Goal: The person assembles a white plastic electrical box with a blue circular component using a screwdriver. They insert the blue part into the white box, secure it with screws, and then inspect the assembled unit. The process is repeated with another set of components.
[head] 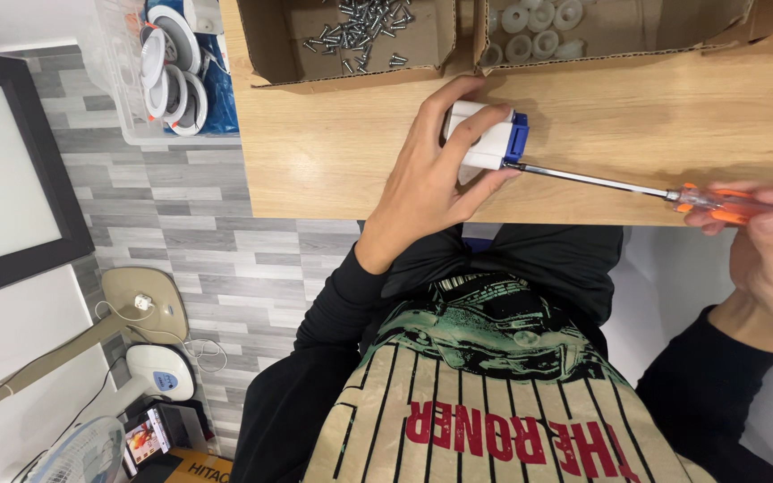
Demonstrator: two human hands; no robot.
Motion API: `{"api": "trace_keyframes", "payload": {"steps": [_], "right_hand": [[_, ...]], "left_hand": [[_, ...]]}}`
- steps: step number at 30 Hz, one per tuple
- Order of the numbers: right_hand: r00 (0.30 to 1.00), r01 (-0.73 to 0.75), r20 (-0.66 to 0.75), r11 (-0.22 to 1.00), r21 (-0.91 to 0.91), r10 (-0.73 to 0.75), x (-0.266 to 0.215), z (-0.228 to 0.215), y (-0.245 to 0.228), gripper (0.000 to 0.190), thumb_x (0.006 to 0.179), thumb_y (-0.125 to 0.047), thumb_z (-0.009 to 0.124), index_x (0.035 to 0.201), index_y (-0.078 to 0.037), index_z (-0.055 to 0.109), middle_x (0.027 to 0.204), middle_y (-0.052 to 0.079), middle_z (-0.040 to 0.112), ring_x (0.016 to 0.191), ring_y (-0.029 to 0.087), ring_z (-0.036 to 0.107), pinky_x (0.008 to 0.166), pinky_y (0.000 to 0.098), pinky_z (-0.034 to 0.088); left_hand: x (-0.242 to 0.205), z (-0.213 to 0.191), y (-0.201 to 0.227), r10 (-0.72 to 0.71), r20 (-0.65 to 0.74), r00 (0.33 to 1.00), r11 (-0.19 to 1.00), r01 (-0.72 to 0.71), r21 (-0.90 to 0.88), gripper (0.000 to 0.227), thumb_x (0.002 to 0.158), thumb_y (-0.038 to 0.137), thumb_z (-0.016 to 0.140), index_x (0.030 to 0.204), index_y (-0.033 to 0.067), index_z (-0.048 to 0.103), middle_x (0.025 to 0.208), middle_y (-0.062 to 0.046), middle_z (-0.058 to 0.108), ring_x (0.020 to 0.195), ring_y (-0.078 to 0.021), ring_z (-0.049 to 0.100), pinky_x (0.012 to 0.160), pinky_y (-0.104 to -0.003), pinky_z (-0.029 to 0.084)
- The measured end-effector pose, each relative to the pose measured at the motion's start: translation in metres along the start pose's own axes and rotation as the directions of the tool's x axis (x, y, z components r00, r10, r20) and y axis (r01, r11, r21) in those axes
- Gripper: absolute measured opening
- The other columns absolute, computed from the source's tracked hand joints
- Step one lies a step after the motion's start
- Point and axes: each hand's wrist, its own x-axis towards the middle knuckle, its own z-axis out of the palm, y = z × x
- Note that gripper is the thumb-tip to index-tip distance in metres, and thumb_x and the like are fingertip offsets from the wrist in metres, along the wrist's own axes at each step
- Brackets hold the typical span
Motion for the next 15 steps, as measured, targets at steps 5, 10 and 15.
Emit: {"api": "trace_keyframes", "payload": {"steps": [5, 10, 15], "right_hand": [[0.998, -0.054, -0.012, 0.999, 0.0, 0.054, 0.001, -0.002, 0.003, 0.035, 0.125, -0.042, 0.058, 0.141, -0.013, 0.049, 0.141, 0.029, 0.068, 0.108, 0.044, 0.076, 0.082, 0.039, 0.058], [0.999, -0.018, 0.041, 1.0, 0.01, 0.018, 0.009, 0.017, -0.021, 0.037, 0.132, -0.041, 0.051, 0.144, -0.006, 0.045, 0.11, 0.032, 0.064, 0.092, 0.039, 0.071, 0.125, 0.0679, 0.069], [0.979, -0.201, -0.031, 0.979, -0.041, 0.2, 0.003, 0.015, -0.025, 0.06, 0.126, -0.061, 0.044, 0.141, -0.002, 0.046, 0.093, 0.026, 0.062, 0.081, 0.034, 0.07, 0.052, 0.0317, 0.044]], "left_hand": [[0.001, 0.001, -0.002, 0.005, 0.012, 1.0, 1.0, -0.005, 0.006, 0.056, 0.11, 0.032, 0.085, 0.15, 0.0087, 0.053, 0.156, -0.025, 0.046, 0.149, -0.0417, 0.056, 0.129, -0.054, 0.055], [0.001, 0.002, -0.002, 0.009, 0.009, 1.0, 0.999, -0.009, 0.03, 0.056, 0.11, 0.034, 0.085, 0.148, 0.0081, 0.053, 0.152, -0.023, 0.047, 0.146, -0.041, 0.056, 0.125, -0.053, 0.057], [0.001, 0.001, -0.001, 0.005, 0.021, 1.0, 0.999, -0.006, 0.051, 0.056, 0.11, 0.035, 0.084, 0.149, 0.0089, 0.052, 0.151, -0.023, 0.047, 0.144, -0.0404, 0.057, 0.124, -0.053, 0.057]]}}
